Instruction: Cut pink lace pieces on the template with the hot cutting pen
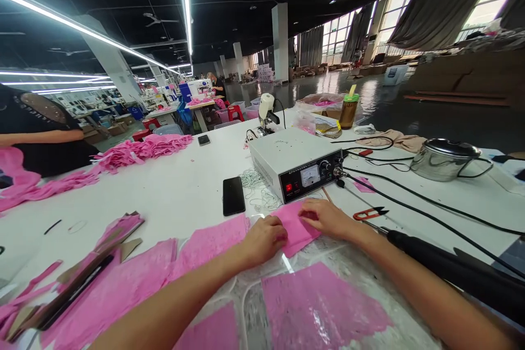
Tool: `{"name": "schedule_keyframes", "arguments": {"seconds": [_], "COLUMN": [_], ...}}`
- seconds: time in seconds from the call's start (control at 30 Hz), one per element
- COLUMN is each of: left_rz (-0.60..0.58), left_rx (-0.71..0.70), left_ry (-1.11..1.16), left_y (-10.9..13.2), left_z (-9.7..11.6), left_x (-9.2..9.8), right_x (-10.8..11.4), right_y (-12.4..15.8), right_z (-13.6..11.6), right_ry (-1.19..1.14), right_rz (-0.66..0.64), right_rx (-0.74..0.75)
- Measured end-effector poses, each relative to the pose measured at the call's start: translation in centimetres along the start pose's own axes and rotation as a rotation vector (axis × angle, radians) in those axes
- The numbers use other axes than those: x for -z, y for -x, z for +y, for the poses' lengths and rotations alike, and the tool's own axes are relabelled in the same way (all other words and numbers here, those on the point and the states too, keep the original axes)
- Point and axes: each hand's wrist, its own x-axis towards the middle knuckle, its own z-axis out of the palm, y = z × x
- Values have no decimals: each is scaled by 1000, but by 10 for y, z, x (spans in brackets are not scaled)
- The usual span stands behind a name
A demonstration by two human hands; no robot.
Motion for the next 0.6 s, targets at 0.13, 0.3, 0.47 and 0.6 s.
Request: {"name": "schedule_keyframes", "arguments": {"seconds": [0.13, 0.3, 0.47, 0.6], "left_rz": [-39, -75, -100, -113], "left_rx": [13, 55, 73, 74], "left_ry": [60, 137, 202, 244], "left_y": [-7, -15, -20, -21], "left_z": [-8, -16, -21, -24], "left_x": [-3, -3, -3, -1], "right_x": [-8, -12, -8, -7], "right_y": [8, 7, 7, 12], "right_z": [3, 8, 9, -1], "right_ry": [-44, -61, -71, -82], "right_rz": [-12, -12, -11, -5], "right_rx": [-30, -47, -45, -16]}}
